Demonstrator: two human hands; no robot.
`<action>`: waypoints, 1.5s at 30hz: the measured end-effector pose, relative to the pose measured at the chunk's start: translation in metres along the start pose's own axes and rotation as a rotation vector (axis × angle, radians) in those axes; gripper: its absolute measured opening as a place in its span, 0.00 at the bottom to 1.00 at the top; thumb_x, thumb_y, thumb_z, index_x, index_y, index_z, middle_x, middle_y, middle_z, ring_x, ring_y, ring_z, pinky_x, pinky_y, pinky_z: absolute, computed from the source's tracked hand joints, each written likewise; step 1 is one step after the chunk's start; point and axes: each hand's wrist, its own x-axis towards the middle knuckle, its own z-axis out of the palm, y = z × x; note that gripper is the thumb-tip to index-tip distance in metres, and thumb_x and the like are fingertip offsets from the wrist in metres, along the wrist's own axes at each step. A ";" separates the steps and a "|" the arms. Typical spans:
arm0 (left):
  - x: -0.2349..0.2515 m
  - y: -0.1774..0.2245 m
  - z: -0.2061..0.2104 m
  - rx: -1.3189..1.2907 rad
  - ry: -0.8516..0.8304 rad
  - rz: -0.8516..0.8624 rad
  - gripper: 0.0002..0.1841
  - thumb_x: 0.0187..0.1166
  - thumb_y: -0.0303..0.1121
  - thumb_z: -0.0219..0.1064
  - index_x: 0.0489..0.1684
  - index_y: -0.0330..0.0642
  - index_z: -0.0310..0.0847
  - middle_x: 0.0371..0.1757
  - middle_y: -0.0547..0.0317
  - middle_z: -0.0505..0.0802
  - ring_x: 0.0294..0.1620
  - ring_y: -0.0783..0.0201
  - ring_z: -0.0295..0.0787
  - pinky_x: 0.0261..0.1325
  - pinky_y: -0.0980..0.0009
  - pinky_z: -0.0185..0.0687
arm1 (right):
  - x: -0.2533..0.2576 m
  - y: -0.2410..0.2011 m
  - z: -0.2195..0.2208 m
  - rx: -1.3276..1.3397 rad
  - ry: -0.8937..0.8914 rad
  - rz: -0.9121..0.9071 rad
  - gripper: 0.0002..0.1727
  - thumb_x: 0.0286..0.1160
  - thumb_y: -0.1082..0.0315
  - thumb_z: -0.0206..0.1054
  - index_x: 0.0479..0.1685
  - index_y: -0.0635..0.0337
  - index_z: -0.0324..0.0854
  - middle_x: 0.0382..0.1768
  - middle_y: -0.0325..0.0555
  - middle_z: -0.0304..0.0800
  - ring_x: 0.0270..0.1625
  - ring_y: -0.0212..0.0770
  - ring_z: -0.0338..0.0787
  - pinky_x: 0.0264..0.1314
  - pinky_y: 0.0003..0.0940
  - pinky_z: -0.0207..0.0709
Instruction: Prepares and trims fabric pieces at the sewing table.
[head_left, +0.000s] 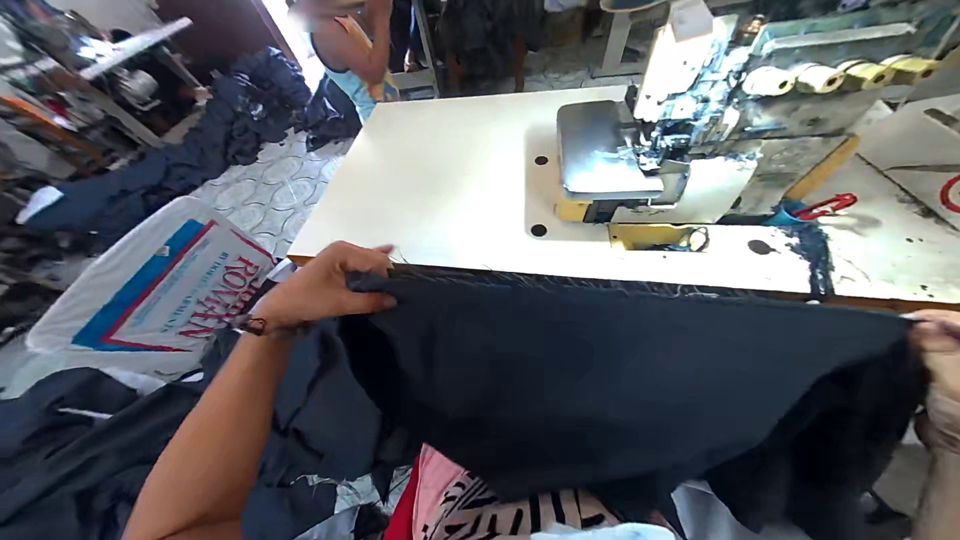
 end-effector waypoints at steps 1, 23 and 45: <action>-0.002 0.002 0.005 -0.080 0.041 -0.018 0.06 0.69 0.39 0.76 0.34 0.50 0.93 0.44 0.77 0.97 0.59 0.80 0.91 0.78 0.73 0.78 | -0.001 0.004 0.008 0.049 -0.034 0.013 0.06 0.80 0.65 0.67 0.45 0.59 0.81 0.51 0.26 0.88 0.54 0.15 0.83 0.61 0.16 0.77; 0.052 0.046 0.126 0.074 -0.823 -0.094 0.23 0.78 0.46 0.71 0.31 0.29 0.88 0.41 0.40 0.93 0.44 0.44 0.91 0.48 0.40 0.83 | -0.047 -0.151 0.158 0.545 -1.219 -0.394 0.09 0.77 0.67 0.68 0.31 0.62 0.85 0.27 0.43 0.84 0.33 0.29 0.83 0.36 0.19 0.76; 0.036 0.015 -0.069 0.575 -0.104 -0.090 0.08 0.67 0.35 0.74 0.27 0.40 0.90 0.37 0.54 0.91 0.43 0.59 0.88 0.47 0.55 0.84 | -0.032 -0.051 0.090 0.035 -0.943 0.008 0.14 0.72 0.64 0.67 0.32 0.69 0.87 0.26 0.39 0.85 0.30 0.14 0.76 0.35 0.12 0.69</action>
